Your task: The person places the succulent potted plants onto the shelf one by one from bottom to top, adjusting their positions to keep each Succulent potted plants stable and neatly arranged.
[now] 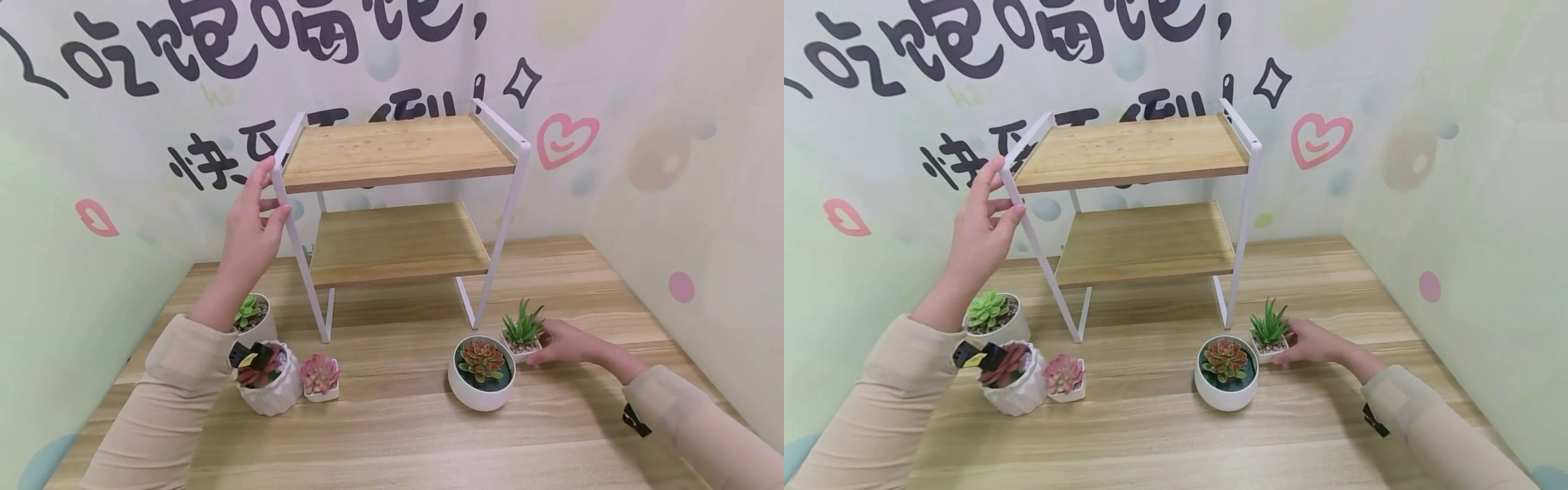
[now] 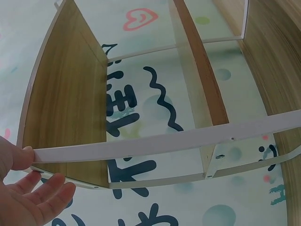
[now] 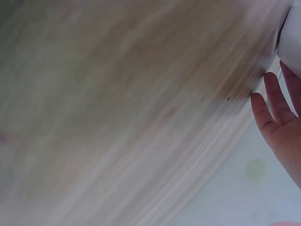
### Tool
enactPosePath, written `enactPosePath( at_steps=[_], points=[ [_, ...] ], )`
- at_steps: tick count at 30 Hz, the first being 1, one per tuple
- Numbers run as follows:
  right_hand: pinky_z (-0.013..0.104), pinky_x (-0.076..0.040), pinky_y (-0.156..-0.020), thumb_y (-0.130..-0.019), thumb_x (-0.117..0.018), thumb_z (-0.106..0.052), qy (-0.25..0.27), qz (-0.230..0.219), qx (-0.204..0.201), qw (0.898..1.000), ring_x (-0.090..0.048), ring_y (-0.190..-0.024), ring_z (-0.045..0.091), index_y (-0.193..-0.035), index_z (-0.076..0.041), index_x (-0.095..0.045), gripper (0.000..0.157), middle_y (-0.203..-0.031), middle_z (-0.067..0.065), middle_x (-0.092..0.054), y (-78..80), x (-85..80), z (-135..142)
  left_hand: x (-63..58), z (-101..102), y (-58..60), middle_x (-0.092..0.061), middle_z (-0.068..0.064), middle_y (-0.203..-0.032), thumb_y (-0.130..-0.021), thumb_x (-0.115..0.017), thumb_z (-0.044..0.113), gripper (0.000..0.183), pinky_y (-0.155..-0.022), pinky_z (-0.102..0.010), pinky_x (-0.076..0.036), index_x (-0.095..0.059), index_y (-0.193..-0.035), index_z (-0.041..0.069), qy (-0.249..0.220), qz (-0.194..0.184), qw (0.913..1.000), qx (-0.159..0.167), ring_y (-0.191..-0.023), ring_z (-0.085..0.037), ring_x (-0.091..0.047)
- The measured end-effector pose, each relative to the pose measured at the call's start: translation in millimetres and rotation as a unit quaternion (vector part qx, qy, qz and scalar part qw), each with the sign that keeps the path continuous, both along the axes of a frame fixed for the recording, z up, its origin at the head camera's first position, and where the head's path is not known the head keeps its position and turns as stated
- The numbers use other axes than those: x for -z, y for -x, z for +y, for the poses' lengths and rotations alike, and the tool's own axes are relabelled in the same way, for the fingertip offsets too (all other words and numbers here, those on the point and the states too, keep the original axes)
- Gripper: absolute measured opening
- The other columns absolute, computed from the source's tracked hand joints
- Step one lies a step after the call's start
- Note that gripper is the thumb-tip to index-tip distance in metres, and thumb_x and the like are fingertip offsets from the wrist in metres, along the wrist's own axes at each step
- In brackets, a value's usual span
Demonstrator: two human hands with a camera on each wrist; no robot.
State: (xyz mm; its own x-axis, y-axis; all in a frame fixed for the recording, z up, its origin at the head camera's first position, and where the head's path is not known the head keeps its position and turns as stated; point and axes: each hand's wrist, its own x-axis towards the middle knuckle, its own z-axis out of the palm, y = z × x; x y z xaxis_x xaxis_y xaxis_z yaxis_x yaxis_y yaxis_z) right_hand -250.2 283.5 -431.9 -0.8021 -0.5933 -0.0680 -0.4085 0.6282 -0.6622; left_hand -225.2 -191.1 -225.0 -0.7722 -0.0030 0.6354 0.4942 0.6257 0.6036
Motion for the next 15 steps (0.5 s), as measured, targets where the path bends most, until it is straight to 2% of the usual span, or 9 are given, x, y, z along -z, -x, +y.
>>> enactPosePath(
  at_steps=[3,7,11,15],
  points=[
    [0.024,-0.048,-0.069,-0.072,-0.076,-0.025,0.001,0.002,0.005,1.0,-0.057,-0.077,0.009,-0.109,0.005,-0.053,0.053,-0.086,0.002,-0.063,-0.1,-1.8,-1,0.0,0,0.4,-0.046,-0.014,-0.13,-0.089,-0.049,-0.003,0.06,-0.082,-0.046,-0.051,-0.031,-0.142,0.02,0.0,-0.001,1.0,0.0,-0.096,-0.031,-0.058],
    [0.03,-0.049,-0.076,-0.072,-0.076,-0.026,-0.008,0.014,0.018,1.0,-0.059,-0.086,0.018,-0.111,0.004,-0.053,0.054,-0.094,0.006,-0.063,-0.6,-8.3,0,0.1,0,1.0,-0.046,-0.014,-0.13,-0.09,-0.049,-0.003,0.06,-0.081,-0.046,-0.052,-0.031,-0.141,0.02,-0.001,-0.003,1.0,0.001,-0.096,-0.03,-0.058],
    [0.036,-0.048,-0.077,-0.072,-0.076,-0.026,-0.022,0.017,0.036,0.999,-0.059,-0.089,0.023,-0.11,0.005,-0.053,0.054,-0.095,0.009,-0.064,-2.3,-25.1,-1,0.2,0,1.2,-0.046,-0.014,-0.13,-0.09,-0.049,-0.003,0.059,-0.081,-0.046,-0.051,-0.031,-0.141,0.021,-0.002,-0.004,1.0,0.003,-0.096,-0.03,-0.058],
    [0.032,-0.05,-0.076,-0.074,-0.075,-0.022,-0.011,0.023,0.025,0.999,-0.061,-0.088,0.021,-0.107,0.003,-0.053,0.047,-0.093,0.007,-0.065,-3.4,-45.8,-7,0.3,-1,0.9,-0.046,-0.014,-0.13,-0.09,-0.048,-0.002,0.059,-0.082,-0.047,-0.051,-0.031,-0.141,0.021,-0.001,-0.003,1.0,0.005,-0.096,-0.03,-0.058]
  ],
)
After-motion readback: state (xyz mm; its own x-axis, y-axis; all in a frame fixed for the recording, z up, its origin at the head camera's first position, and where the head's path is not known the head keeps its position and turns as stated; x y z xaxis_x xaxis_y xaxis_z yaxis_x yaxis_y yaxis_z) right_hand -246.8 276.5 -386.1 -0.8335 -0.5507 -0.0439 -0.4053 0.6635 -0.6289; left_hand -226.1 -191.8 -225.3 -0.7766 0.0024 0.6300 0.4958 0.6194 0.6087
